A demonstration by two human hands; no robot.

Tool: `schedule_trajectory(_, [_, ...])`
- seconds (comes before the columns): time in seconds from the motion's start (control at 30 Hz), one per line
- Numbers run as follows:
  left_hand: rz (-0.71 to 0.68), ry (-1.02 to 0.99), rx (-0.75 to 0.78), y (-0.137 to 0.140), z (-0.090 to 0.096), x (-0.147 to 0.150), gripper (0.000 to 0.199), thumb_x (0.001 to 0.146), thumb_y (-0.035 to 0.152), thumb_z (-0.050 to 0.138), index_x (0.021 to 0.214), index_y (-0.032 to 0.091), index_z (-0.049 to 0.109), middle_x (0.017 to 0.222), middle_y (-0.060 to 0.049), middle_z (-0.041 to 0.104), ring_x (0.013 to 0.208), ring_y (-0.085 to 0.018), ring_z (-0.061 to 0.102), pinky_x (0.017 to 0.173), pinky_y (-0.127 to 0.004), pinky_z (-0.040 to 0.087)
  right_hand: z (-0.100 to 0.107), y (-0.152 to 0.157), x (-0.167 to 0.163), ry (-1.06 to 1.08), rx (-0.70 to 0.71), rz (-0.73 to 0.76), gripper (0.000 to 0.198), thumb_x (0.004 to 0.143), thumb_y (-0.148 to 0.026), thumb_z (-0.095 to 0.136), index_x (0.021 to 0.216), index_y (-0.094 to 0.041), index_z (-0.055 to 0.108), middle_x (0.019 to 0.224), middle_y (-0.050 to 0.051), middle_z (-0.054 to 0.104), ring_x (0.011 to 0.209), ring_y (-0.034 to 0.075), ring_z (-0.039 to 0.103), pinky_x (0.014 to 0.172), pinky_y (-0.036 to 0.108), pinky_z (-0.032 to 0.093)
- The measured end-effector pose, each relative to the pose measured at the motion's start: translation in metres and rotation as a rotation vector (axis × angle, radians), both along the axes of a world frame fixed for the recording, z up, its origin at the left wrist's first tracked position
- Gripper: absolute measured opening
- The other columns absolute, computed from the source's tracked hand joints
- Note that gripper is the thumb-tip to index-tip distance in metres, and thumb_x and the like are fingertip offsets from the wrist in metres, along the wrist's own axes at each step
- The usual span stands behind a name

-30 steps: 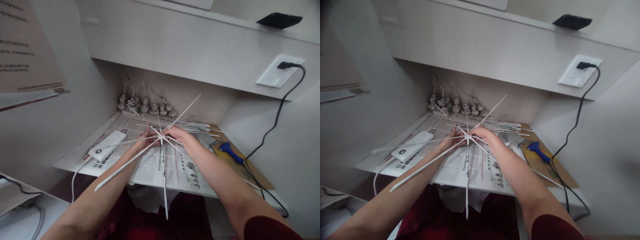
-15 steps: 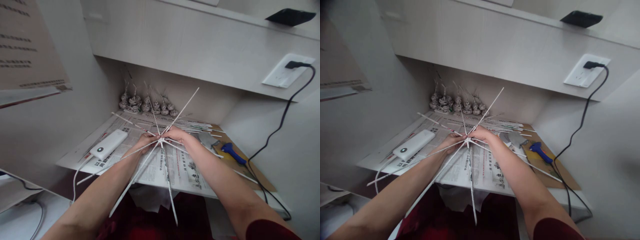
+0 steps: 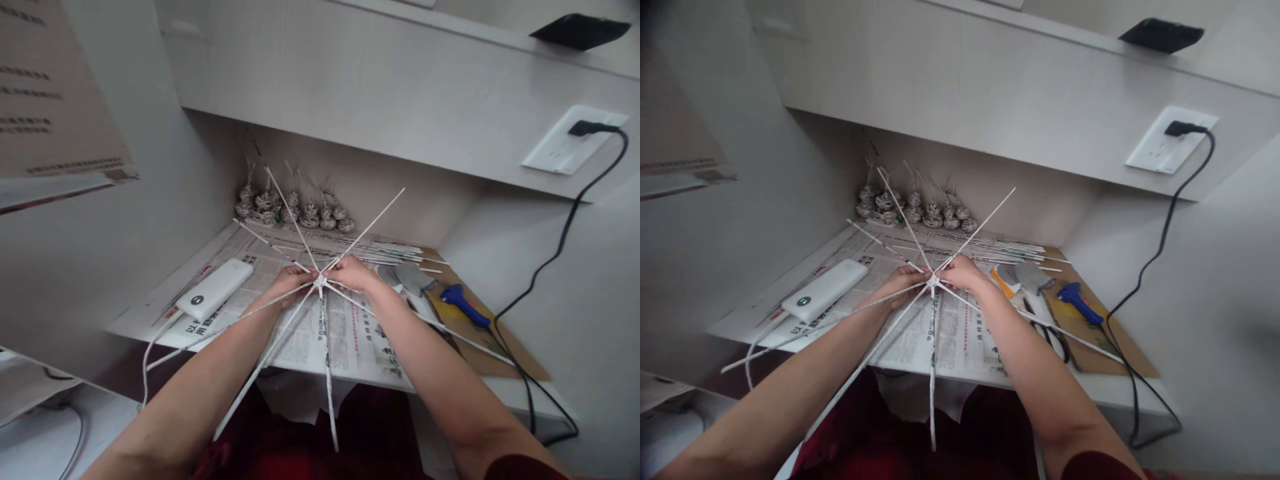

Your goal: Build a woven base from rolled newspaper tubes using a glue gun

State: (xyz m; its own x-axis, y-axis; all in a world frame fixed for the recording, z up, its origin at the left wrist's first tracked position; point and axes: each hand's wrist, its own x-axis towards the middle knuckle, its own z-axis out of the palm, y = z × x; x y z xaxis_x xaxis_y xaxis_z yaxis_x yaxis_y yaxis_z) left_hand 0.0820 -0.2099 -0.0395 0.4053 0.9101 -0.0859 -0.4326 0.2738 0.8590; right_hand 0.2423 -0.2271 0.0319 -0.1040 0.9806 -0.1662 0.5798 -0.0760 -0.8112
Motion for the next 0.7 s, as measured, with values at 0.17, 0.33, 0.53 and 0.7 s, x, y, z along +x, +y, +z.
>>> schedule_trajectory(0.17, [-0.001,0.01,-0.009,-0.002,0.001,-0.001,0.03,0.055,0.02,0.083,0.079,0.008,0.069,0.071,-0.008,0.07,0.061,-0.016,0.065,0.06,-0.026,0.053,-0.007,-0.002,-0.001,-0.087,0.048,-0.052,0.02,0.069,-0.03,0.07,0.056,-0.017,0.063,0.048,-0.002,0.058,0.043,0.01,0.048,0.042,0.021,0.036])
schedule_trajectory(0.33, [0.008,0.064,0.04,-0.003,0.0,0.0,0.031,0.053,0.023,0.083,0.076,0.009,0.069,0.066,-0.005,0.068,0.055,-0.014,0.061,0.055,-0.025,0.049,-0.019,0.001,0.003,-0.161,0.146,-0.043,0.025,0.071,-0.038,0.066,0.058,-0.017,0.064,0.048,-0.002,0.058,0.045,0.011,0.048,0.045,0.021,0.034])
schedule_trajectory(0.53, [0.069,0.075,0.075,-0.002,-0.003,0.003,0.029,0.052,0.025,0.083,0.069,0.012,0.063,0.059,-0.003,0.065,0.048,-0.012,0.057,0.05,-0.024,0.045,-0.028,-0.002,0.003,-0.209,0.368,-0.146,0.027,0.068,-0.043,0.066,0.06,-0.017,0.062,0.057,-0.002,0.06,0.055,0.012,0.051,0.05,0.021,0.033])
schedule_trajectory(0.7, [0.108,0.096,0.105,-0.001,-0.005,0.003,0.028,0.053,0.023,0.081,0.068,0.013,0.059,0.056,0.0,0.062,0.047,-0.012,0.056,0.049,-0.023,0.043,-0.038,-0.003,-0.001,-0.202,0.423,-0.171,0.025,0.072,-0.042,0.063,0.065,-0.018,0.063,0.06,-0.001,0.063,0.055,0.012,0.053,0.053,0.022,0.034])
